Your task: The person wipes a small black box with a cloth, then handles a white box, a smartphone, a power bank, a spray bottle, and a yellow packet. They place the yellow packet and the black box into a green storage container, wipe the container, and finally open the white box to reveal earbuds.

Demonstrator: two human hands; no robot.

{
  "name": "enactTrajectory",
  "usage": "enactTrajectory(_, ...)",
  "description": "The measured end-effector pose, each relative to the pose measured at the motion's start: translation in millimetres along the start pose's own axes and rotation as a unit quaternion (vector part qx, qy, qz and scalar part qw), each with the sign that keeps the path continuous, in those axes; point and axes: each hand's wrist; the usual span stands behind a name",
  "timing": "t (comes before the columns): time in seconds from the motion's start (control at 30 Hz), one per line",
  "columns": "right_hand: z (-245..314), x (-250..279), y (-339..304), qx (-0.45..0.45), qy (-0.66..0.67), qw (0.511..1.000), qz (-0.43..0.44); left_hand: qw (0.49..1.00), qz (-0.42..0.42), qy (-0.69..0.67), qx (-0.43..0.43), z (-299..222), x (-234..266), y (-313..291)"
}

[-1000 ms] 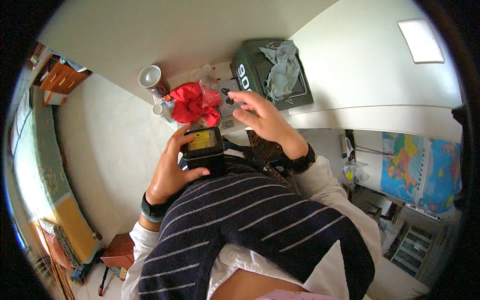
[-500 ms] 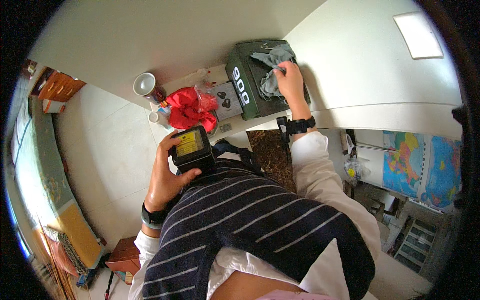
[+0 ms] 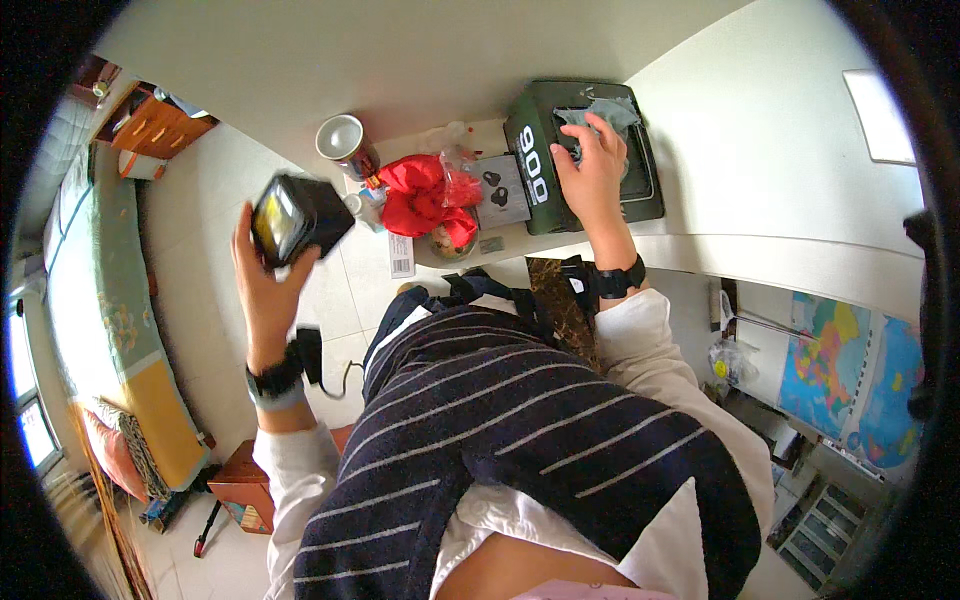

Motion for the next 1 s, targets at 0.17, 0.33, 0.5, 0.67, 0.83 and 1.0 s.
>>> enactTrajectory(0.17,0,-10,-3,-0.001,-0.008,1.000,0.027,0.984,-0.027,0.094,-0.148,6,-36,92)
enactTrajectory(0.33,-11,4,-12,-0.011,-0.017,1.000,0.019,0.964,-0.012,0.188,-0.187,5,-61,116)
enactTrajectory(0.5,-24,26,-21,-0.079,-0.077,0.993,0.046,0.958,-0.025,0.202,-0.200,8,-59,110)
enactTrajectory(0.67,-37,24,-18,-0.044,-0.058,0.997,0.023,0.968,0.008,0.180,-0.172,-2,-50,104)
enactTrajectory(0.83,-54,26,0,-0.106,-0.059,0.990,0.065,0.934,-0.070,0.251,-0.242,-40,-41,76)
enactTrajectory(1.0,-56,44,30,-0.096,0.056,0.941,-0.319,0.935,0.111,0.110,-0.319,-82,-87,24)
Point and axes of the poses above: each hand's wrist, its own y-axis towards the middle knuckle, its own x-axis out of the back of the hand, z = x × y, and after that the axes turned 15 degrees about y, right-handed
